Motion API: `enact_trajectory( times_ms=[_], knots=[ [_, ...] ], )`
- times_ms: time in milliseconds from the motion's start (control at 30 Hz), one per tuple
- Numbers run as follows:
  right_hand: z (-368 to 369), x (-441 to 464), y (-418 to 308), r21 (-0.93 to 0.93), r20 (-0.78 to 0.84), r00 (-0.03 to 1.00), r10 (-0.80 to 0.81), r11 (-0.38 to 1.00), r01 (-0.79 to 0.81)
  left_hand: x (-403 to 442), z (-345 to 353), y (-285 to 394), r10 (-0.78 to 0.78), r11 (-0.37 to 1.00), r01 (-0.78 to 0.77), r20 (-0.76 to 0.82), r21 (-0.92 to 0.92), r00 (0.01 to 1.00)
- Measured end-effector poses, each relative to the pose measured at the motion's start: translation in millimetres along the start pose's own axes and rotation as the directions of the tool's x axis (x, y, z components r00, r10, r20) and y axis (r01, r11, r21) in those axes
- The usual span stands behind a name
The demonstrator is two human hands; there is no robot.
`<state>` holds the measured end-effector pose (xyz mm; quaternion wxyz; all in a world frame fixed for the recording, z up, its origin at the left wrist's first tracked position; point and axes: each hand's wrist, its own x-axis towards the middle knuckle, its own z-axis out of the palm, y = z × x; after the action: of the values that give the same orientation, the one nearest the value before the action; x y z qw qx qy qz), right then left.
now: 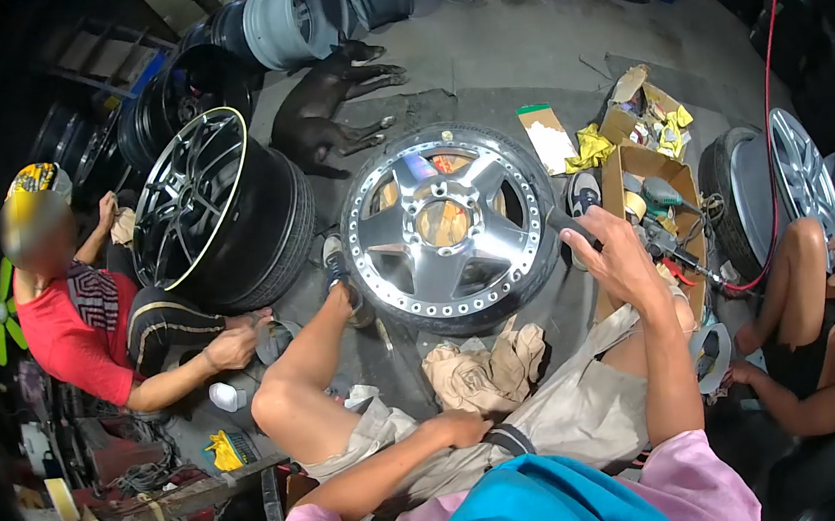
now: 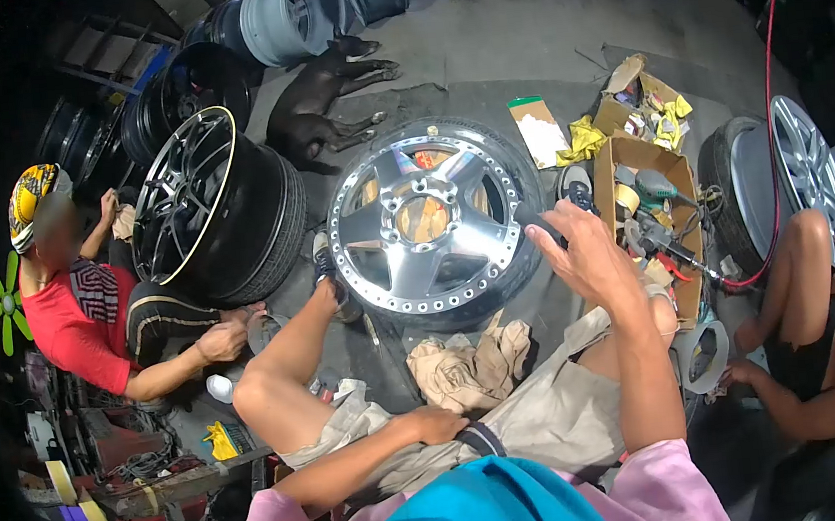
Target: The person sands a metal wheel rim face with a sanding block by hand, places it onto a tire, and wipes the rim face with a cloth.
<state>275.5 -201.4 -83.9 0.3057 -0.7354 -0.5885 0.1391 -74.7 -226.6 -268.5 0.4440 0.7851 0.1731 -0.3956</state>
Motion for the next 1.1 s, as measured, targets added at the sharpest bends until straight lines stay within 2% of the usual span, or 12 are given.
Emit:
enact_trajectory(
  times_ms=[100, 233, 333, 467, 500, 567, 633, 700, 767, 900, 967, 1100],
  knots=[
    [-6, -1, 1, -0.001, 0.030, 1.000, 0.010, 1.000, -0.010, -37, -8, 9, -0.254, 0.967, 0.254, 0.085, 0.012, 0.963],
    [-8, -3, 0, 0.006, 0.007, 1.000, 0.019, 1.000, -0.019, -56, -17, 20, -0.322, 0.945, 0.315, 0.082, 0.086, 0.943],
    [-7, -3, 1, 0.001, 0.053, 0.996, 0.065, 0.998, -0.065, -66, -42, 41, -0.268, 0.953, 0.255, 0.066, 0.162, 0.961],
    [-4, -2, -2, 0.029, 0.017, 1.000, 0.020, 0.999, -0.021, -98, -137, 66, 0.051, 0.991, -0.030, -0.160, 0.131, 0.986],
    [-5, 0, -5, 0.047, 0.034, 0.999, 0.020, 0.999, -0.022, -104, -157, 67, 0.191, 0.977, -0.139, -0.371, 0.163, 0.909],
    [-4, 5, -14, 0.090, 0.053, 0.998, 0.023, 0.996, -0.027, -131, -217, 89, 0.222, 0.970, -0.125, -0.552, 0.208, 0.804],
    [-1, 10, -20, 0.233, 0.059, 0.998, 0.023, 0.972, -0.036, -134, -257, 95, 0.301, 0.953, -0.174, -0.760, 0.246, 0.576],
    [3, 13, -25, 0.229, 0.041, 0.999, -0.025, 0.973, 0.015, -128, -275, 110, 0.273, 0.962, -0.180, -0.787, 0.207, 0.553],
    [7, 16, -26, 0.236, -0.004, 0.992, -0.130, 0.963, 0.127, -108, -276, 116, 0.353, 0.881, -0.415, -0.900, 0.228, 0.257],
    [6, 20, -34, 0.228, 0.155, 0.978, -0.142, 0.968, 0.104, -87, -239, 104, 0.292, 0.848, -0.527, -0.876, 0.052, 0.383],
    [10, 19, -32, 0.254, 0.144, 0.972, -0.187, 0.956, 0.146, -86, -236, 97, 0.281, 0.841, -0.539, -0.893, 0.052, 0.351],
    [1, 16, -45, 0.229, 0.157, 0.984, -0.087, 0.972, 0.049, -92, -242, 93, 0.125, 0.778, -0.578, -0.840, -0.247, 0.528]
  ],
)
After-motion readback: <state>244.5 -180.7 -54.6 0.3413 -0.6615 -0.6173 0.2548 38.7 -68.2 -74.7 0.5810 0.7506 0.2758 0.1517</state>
